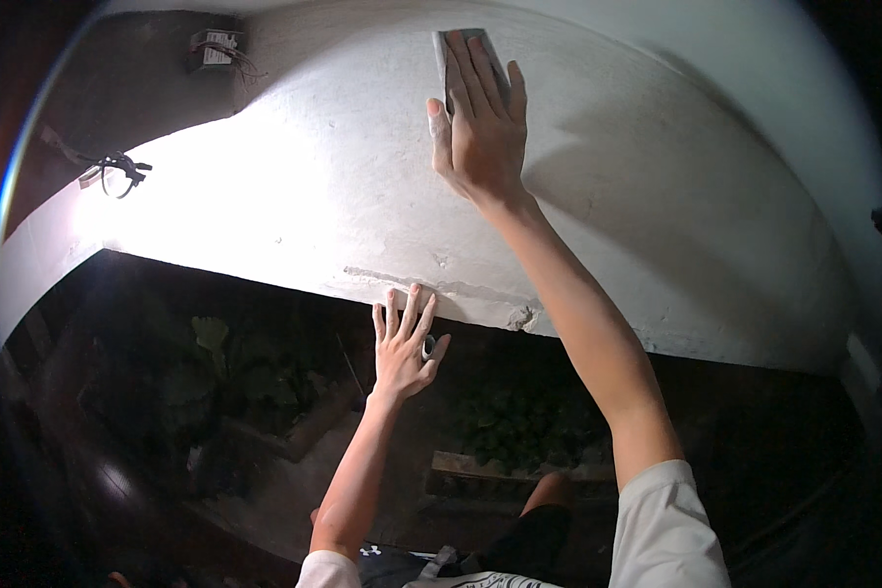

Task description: The person smooths a white wall surface using a small rectangular tool held in the right hand while occasionally holding a cylindrical object in the left hand. The person repeatedly rubs the tool along the wall to flatten or even the surface.

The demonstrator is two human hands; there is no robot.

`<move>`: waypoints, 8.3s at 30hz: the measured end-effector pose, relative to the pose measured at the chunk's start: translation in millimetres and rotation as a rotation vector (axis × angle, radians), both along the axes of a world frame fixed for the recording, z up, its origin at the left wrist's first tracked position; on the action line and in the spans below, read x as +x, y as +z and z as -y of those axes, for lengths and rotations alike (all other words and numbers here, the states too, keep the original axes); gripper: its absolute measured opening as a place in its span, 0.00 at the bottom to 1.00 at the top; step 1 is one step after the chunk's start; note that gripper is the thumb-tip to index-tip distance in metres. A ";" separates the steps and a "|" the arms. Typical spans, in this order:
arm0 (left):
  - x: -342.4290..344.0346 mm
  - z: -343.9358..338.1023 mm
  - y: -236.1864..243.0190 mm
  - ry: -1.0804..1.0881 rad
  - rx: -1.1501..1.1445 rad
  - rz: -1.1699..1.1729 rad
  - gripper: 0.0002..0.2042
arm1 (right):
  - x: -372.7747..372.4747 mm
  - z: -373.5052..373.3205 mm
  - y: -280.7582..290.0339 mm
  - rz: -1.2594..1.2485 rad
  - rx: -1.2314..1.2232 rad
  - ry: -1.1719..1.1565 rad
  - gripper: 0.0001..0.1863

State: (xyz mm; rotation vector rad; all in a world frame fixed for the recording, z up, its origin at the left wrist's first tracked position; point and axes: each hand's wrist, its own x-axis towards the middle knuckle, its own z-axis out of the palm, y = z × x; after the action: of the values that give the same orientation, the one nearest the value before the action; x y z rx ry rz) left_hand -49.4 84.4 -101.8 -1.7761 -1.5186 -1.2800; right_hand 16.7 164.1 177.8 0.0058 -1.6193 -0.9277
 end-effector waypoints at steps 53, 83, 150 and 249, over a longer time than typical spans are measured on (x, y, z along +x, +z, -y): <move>-34.5 19.8 7.8 0.215 -0.035 -0.075 0.32 | 66.8 -5.6 -12.4 0.094 -0.054 -0.446 0.27; -45.0 86.8 0.6 0.064 -0.417 0.651 0.20 | -31.7 -14.4 -167.6 0.921 0.086 -0.360 0.30; 49.5 -74.8 74.3 -0.525 0.153 -0.521 0.30 | -174.9 22.5 -168.3 0.952 0.026 -0.466 0.31; -195.1 -39.7 11.0 0.078 -0.144 -0.430 0.52 | 154.5 -68.5 -132.6 0.533 0.028 -0.675 0.26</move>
State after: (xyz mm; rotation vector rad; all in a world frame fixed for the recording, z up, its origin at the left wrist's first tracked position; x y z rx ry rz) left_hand -244.4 124.1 -90.9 -1.9071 -1.4377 -0.7040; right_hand 171.2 232.7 45.2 -0.3153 -2.1532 -1.5594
